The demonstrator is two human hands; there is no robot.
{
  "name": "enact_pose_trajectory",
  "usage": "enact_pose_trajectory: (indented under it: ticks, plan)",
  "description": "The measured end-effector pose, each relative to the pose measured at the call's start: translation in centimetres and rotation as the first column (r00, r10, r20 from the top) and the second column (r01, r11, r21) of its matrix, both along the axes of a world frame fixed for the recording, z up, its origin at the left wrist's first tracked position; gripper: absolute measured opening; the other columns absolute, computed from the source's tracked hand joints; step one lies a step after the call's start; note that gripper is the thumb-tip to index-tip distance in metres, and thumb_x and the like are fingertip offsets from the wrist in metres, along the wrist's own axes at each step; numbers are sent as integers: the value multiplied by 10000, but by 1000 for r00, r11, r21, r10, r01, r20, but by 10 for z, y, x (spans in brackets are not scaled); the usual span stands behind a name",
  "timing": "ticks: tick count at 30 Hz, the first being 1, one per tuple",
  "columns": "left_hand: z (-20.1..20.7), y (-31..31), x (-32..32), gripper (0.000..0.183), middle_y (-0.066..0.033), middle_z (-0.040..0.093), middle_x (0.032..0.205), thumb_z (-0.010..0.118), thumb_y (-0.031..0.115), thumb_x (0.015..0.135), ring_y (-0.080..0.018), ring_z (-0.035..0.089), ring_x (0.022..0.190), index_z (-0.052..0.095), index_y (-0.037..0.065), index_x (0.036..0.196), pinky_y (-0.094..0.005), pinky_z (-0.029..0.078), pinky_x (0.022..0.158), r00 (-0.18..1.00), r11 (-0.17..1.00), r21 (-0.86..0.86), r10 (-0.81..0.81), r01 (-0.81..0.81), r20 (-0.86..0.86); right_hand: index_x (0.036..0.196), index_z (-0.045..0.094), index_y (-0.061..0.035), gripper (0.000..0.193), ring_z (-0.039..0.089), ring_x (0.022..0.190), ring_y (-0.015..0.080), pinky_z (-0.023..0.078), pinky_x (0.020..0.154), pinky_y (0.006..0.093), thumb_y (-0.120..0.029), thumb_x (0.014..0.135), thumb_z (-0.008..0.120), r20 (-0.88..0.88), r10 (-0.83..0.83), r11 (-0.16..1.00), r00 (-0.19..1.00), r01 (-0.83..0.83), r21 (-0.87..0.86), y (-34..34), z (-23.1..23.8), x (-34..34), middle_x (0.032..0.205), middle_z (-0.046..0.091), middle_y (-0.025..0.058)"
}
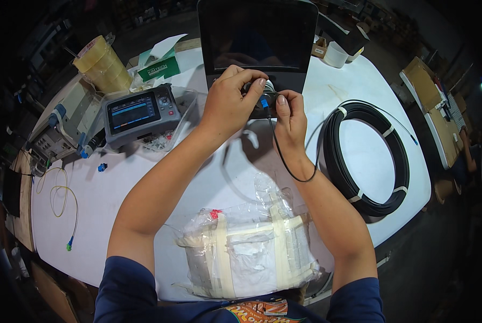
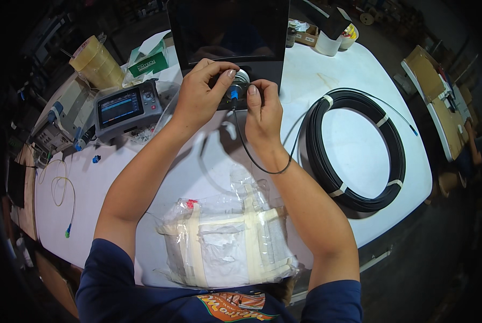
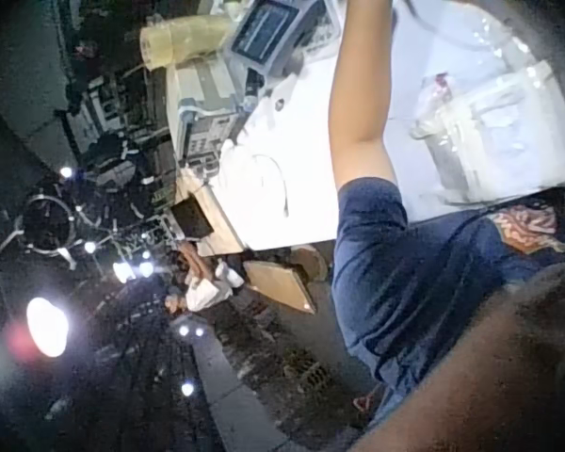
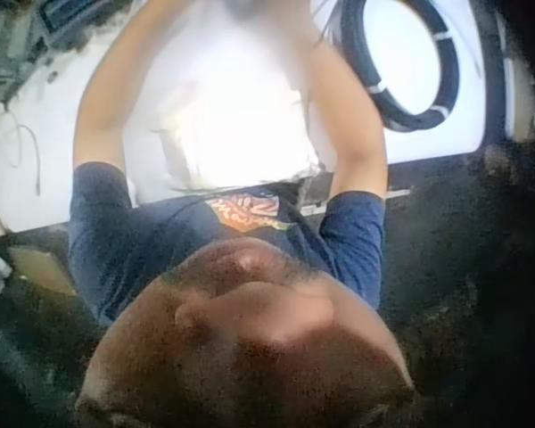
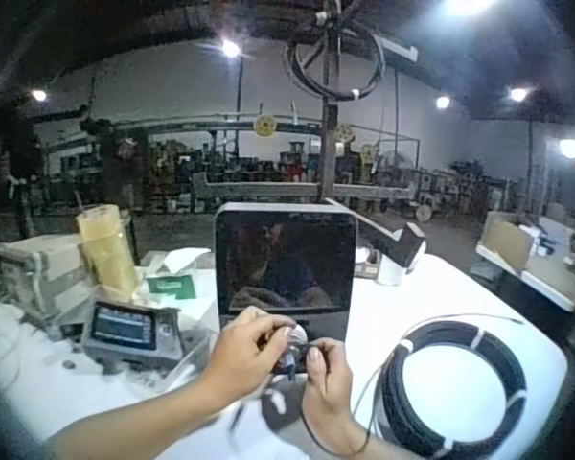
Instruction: The person removes an optical fiber connector from a testing device, cleans the connector tip by wiping it on a pad, and reinserts the connector into the device to turn it by hand.
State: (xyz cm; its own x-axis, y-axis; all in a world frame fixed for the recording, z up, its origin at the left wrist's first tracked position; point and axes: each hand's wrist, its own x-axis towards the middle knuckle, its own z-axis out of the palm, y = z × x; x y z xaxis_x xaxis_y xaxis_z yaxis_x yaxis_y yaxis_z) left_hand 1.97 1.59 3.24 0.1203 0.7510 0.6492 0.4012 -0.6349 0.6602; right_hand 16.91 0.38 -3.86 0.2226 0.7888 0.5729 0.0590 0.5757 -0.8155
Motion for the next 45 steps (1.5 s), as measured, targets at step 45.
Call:
enact_pose_trajectory:
  ticks: [45]
  plan:
    - [5,-3,0,225,-76,630,900,681,252,977,-201,628,757,776,65,1061,-336,501,692,1000,1000,7,8,-7,-26,1113,590,4,326,583,828,158,486,762,303,-319,1084,550,27,7,1000,1000,-7,-5,1,-2,2,917,649,89]
